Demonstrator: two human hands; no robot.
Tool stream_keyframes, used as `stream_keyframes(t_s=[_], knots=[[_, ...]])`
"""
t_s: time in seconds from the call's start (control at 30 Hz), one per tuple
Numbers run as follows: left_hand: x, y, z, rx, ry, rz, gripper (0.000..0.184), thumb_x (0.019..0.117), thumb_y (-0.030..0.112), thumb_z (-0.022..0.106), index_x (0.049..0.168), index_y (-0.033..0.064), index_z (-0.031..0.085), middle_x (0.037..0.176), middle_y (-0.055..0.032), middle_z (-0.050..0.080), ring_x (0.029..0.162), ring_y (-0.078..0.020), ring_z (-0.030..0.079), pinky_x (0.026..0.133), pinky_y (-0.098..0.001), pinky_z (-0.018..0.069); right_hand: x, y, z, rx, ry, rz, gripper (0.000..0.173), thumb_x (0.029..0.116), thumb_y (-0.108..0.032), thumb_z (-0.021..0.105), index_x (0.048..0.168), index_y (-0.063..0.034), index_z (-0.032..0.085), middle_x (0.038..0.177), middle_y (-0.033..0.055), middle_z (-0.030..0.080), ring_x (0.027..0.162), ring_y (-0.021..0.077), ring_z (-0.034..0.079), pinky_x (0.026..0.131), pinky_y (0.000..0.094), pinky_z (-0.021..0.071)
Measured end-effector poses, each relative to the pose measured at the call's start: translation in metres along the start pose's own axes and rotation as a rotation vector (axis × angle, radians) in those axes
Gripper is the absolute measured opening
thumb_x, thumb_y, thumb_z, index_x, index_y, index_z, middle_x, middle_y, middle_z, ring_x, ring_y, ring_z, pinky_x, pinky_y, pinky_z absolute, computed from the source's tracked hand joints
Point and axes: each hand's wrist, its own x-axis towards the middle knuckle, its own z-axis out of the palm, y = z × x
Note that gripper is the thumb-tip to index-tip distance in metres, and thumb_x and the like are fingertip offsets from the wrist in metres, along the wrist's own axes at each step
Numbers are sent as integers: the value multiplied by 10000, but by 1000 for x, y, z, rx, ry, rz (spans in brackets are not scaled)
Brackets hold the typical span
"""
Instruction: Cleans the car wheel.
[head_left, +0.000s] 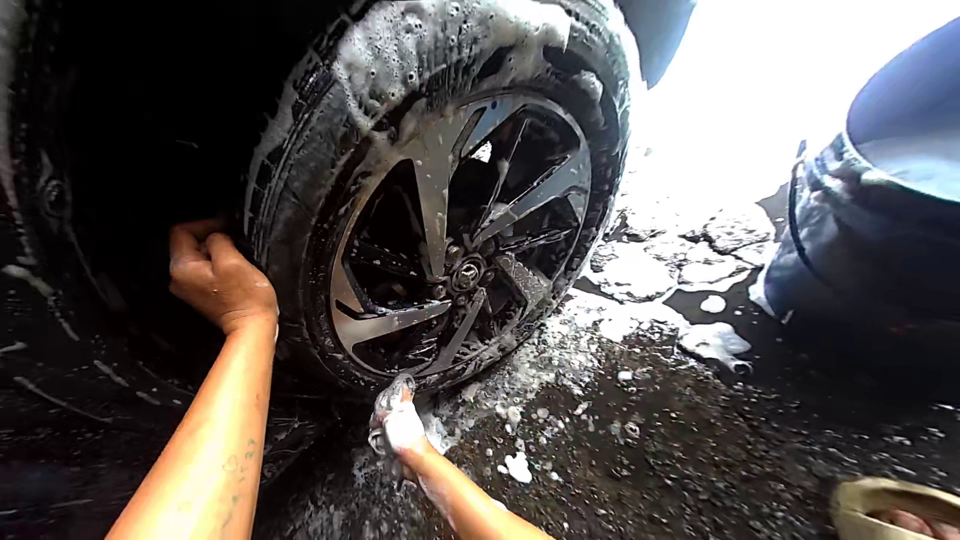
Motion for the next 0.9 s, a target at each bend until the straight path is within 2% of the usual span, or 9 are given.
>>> stream_keyframes(t_s=[0.07, 0.13, 0.17, 0.33, 0.47, 0.57, 0.63, 0.77, 0.9], knots=[[-3, 4, 0, 11, -18, -27, 284, 970, 173, 490, 1115, 105, 724, 1025, -16, 735, 986, -86, 670, 901, -356, 516, -14, -3, -10, -184, -16, -138, 767, 947, -120, 617, 1607, -79, 228, 1159, 150, 663, 890, 183, 689, 764, 372, 598], [-1, 8, -1, 22, -22, -32, 292, 988, 156, 486, 1151, 67, 712, 1036, -78, 738, 991, -147, 686, 910, -408, 530, -15, -12, -14, -399, -1, -261, 825, 928, -163, 640, 1636, -86, 225, 1556, 191, 460, 1376, 248, 524, 1138, 430, 451], [0, 6, -3, 26, -18, -32, 285, 992, 151, 490, 1150, 58, 708, 1015, -91, 739, 968, -163, 694, 893, -423, 542, -9, -16, -13, -518, -8, -300, 849, 920, -191, 641, 1645, -105, 208, 1634, 202, 345, 1466, 288, 429, 1196, 461, 388], [-3, 4, 4, 8, 19, -22, 254, 998, 147, 491, 1100, 100, 719, 889, -23, 732, 821, -106, 686, 758, -379, 546, 16, -46, -17, -1045, 98, -199, 894, 897, -303, 674, 1655, -273, 201, 1625, 185, 354, 1238, 382, 625, 968, 591, 547], [-10, 1, 2, 50, 1, -47, 266, 1036, 204, 476, 1144, 125, 705, 847, -66, 716, 729, -210, 680, 648, -478, 543, -16, -66, 14, -1055, 82, -132, 902, 933, -334, 662, 1646, -92, 166, 1532, 239, 469, 1235, 403, 627, 986, 588, 535], [-11, -1, 3, 58, -12, -60, 264, 1050, 237, 479, 1156, 151, 705, 812, -69, 705, 687, -231, 664, 613, -499, 531, -44, -88, 31, -897, 16, -316, 721, 918, -290, 669, 1531, -12, 409, 1408, 216, 592, 1239, 342, 630, 1026, 545, 519], [-12, 0, 5, 43, -6, -62, 251, 1044, 204, 490, 1140, 126, 708, 822, -72, 707, 704, -214, 666, 641, -477, 536, -50, -94, 35, -838, 62, -418, 584, 879, -294, 662, 1399, -49, 554, 1290, 169, 663, 1145, 309, 670, 950, 541, 547], [-8, 3, 6, 44, 29, -68, 244, 1000, 163, 502, 1081, 98, 722, 817, -51, 703, 742, -166, 668, 688, -441, 529, -31, -44, 19, -1010, 67, -312, 852, 906, -277, 664, 1633, -105, 254, 1546, 166, 491, 1185, 351, 665, 952, 559, 554], [-7, 5, 5, 43, 18, -69, 244, 1000, 166, 506, 1085, 103, 726, 888, -39, 735, 834, -126, 693, 766, -403, 544, -21, -45, 9, -899, 37, -438, 796, 883, -238, 663, 1583, -38, 342, 1466, 177, 568, 1255, 308, 630, 1038, 516, 518]])
